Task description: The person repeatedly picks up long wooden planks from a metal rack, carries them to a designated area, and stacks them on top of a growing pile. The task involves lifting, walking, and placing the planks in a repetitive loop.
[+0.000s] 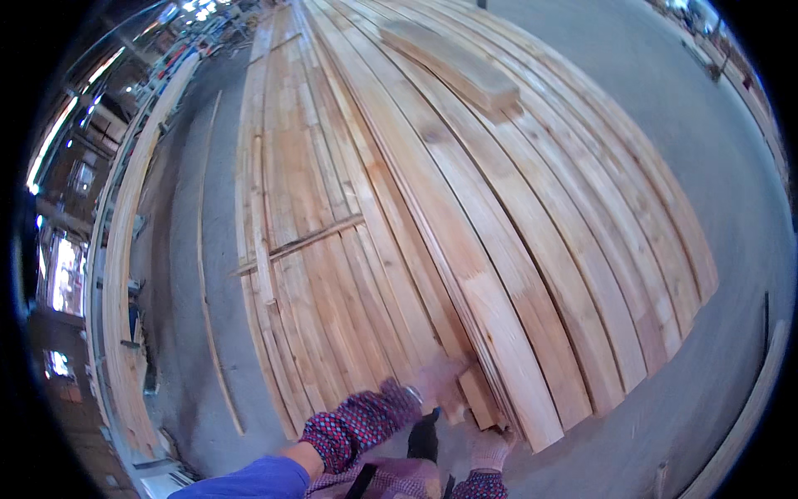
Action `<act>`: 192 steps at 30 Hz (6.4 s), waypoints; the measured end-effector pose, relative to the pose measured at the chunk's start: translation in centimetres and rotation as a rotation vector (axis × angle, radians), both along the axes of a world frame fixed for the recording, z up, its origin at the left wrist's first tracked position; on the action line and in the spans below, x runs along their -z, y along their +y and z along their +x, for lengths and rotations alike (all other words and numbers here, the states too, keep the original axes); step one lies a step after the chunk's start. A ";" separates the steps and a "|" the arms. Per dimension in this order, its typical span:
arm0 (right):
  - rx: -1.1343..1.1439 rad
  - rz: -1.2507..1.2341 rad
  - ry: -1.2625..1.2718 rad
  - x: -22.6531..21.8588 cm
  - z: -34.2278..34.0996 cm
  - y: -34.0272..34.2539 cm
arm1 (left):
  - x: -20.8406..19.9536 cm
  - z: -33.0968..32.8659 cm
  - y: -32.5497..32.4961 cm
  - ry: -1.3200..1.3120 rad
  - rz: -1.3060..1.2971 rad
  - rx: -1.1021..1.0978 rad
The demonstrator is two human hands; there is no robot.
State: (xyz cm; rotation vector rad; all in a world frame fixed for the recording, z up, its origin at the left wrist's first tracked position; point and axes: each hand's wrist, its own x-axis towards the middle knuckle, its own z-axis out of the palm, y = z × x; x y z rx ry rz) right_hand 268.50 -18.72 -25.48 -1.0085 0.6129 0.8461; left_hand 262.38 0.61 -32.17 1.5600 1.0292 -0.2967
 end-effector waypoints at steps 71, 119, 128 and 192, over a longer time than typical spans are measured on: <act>-2.132 0.273 0.252 -21.2 -167.2 6.3 | -32.8 -176.0 -25.9 -0.413 0.791 -1.933; -1.556 -0.113 -0.532 -30.4 -188.5 5.3 | -26.7 -194.8 -0.9 -1.237 -0.640 -1.207; -1.505 0.085 -0.496 -33.8 -185.0 4.6 | -33.6 -191.2 -0.7 -1.346 -0.708 -1.053; -1.157 0.410 -0.033 -26.1 -116.0 -4.5 | -35.6 -120.5 -6.9 -1.033 -0.046 -1.020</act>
